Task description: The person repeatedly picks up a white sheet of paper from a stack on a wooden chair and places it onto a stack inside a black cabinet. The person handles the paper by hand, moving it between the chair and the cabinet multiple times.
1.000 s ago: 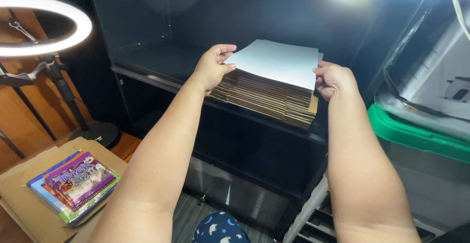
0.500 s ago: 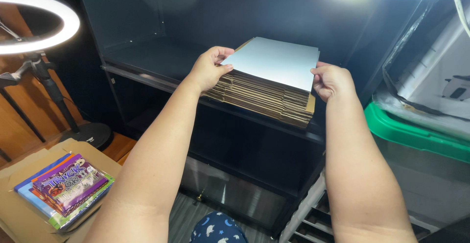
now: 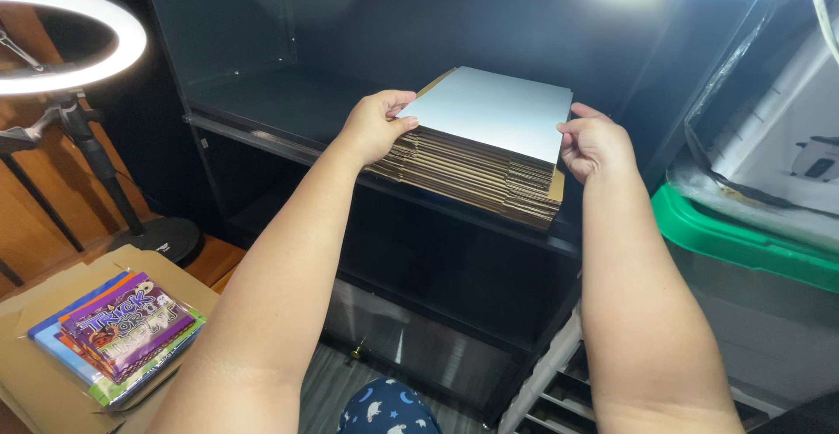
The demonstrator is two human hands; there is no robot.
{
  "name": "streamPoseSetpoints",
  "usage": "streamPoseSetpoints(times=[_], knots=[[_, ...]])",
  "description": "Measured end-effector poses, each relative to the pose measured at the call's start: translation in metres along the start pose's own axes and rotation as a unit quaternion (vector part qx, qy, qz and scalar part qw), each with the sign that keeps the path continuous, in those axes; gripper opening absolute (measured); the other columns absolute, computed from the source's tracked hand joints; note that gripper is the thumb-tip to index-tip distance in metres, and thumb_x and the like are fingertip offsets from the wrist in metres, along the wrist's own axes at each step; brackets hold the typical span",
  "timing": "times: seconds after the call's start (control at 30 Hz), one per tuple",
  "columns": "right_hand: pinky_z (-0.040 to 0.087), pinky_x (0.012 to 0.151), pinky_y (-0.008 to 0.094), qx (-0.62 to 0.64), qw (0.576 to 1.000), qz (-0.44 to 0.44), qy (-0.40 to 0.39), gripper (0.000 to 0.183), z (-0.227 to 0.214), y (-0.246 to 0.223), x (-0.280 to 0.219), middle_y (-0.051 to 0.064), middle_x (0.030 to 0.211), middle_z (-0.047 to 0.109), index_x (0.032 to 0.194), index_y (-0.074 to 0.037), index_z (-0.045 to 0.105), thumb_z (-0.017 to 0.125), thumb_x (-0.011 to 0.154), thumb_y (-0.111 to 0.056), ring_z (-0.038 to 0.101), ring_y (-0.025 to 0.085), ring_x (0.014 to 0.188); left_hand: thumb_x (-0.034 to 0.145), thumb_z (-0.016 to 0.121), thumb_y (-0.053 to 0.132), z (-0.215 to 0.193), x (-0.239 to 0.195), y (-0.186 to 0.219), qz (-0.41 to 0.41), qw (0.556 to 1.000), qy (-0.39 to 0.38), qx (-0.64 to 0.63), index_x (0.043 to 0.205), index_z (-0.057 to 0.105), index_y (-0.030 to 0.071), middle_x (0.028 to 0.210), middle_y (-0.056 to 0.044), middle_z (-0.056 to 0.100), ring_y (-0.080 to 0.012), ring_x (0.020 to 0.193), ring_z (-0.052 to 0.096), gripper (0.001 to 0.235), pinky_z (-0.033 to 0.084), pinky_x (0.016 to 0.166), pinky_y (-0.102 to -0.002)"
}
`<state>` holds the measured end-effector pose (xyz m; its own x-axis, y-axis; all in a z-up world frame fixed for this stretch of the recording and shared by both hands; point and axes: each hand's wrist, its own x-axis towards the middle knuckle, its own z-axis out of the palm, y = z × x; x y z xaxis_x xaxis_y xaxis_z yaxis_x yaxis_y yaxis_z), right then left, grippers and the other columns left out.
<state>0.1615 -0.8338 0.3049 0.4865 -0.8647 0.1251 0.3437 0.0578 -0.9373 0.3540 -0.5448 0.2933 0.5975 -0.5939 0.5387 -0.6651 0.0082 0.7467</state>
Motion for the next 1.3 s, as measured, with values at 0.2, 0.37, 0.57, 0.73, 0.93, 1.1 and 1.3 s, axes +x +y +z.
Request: streamPoseSetpoints(times=[0.2,0.37,0.57,0.73,0.93,1.1,1.3], knots=[[0.068,0.059,0.013,-0.018,1.0,-0.006,0.008,0.059,-0.003,0.009,0.018,0.033,0.118,0.055,0.139,-0.004,0.061,0.063,0.082,0.014,0.067,0.009,0.076,0.095,0.076,0.022,0.003,0.006,0.0,-0.041,0.997,0.017,0.066,0.131,0.071,0.021,0.129,-0.001,0.073,-0.0141,0.126,0.064,0.037,0.049,0.109,-0.03],[0.066,0.058,0.012,-0.044,0.999,-0.025,0.019,0.056,-0.005,0.017,0.029,0.034,0.118,0.056,0.134,-0.001,0.063,0.066,0.08,0.013,0.07,0.012,0.075,0.091,0.079,0.02,0.004,0.003,0.003,-0.04,0.997,0.019,0.065,0.133,0.071,0.02,0.13,-0.002,0.072,-0.0155,0.127,0.064,0.043,0.048,0.11,-0.031],[0.065,0.06,0.01,-0.107,0.993,-0.046,0.028,0.058,-0.002,0.01,0.015,0.034,0.118,0.059,0.134,0.001,0.062,0.069,0.077,0.013,0.072,0.015,0.081,0.087,0.084,0.017,0.01,-0.004,0.006,-0.034,0.998,0.052,0.025,0.131,0.072,0.018,0.126,-0.006,0.074,-0.0204,0.126,0.065,0.046,0.049,0.108,-0.032],[0.065,0.06,0.01,-0.122,0.991,-0.05,0.028,0.059,0.001,0.007,0.005,0.035,0.121,0.058,0.135,0.003,0.06,0.07,0.078,0.012,0.073,0.018,0.085,0.086,0.084,0.019,0.014,-0.006,0.005,-0.044,0.996,0.076,0.021,0.127,0.075,0.02,0.121,-0.005,0.076,-0.0219,0.123,0.067,0.041,0.052,0.105,-0.032],[0.066,0.061,0.01,-0.091,0.989,-0.092,0.067,0.054,0.006,0.011,-0.015,0.028,0.111,0.06,0.129,0.002,0.064,0.071,0.076,0.011,0.077,0.026,0.091,0.088,0.082,0.019,0.017,-0.002,-0.003,-0.053,0.994,0.072,0.062,0.117,0.079,0.024,0.128,0.003,0.073,-0.0213,0.125,0.065,0.03,0.051,0.107,-0.034],[0.063,0.063,0.012,-0.114,0.977,-0.157,0.089,0.043,0.008,0.007,-0.047,0.011,0.093,0.062,0.123,-0.001,0.065,0.072,0.081,0.007,0.073,0.013,0.078,0.091,0.079,0.023,0.017,-0.001,-0.011,-0.064,0.988,0.107,0.086,0.107,0.081,0.028,0.119,0.01,0.076,-0.0162,0.118,0.069,0.017,0.055,0.101,-0.031],[0.058,0.081,0.035,-0.34,0.843,-0.417,0.016,0.015,-0.009,0.013,-0.101,0.006,0.097,0.072,0.101,-0.017,0.082,0.077,0.091,-0.008,0.071,0.025,0.097,0.094,0.071,0.013,0.023,-0.028,-0.001,0.045,0.967,0.155,0.195,0.111,0.08,0.018,0.11,0.001,0.076,-0.02,0.113,0.066,0.02,0.054,0.101,-0.032]])
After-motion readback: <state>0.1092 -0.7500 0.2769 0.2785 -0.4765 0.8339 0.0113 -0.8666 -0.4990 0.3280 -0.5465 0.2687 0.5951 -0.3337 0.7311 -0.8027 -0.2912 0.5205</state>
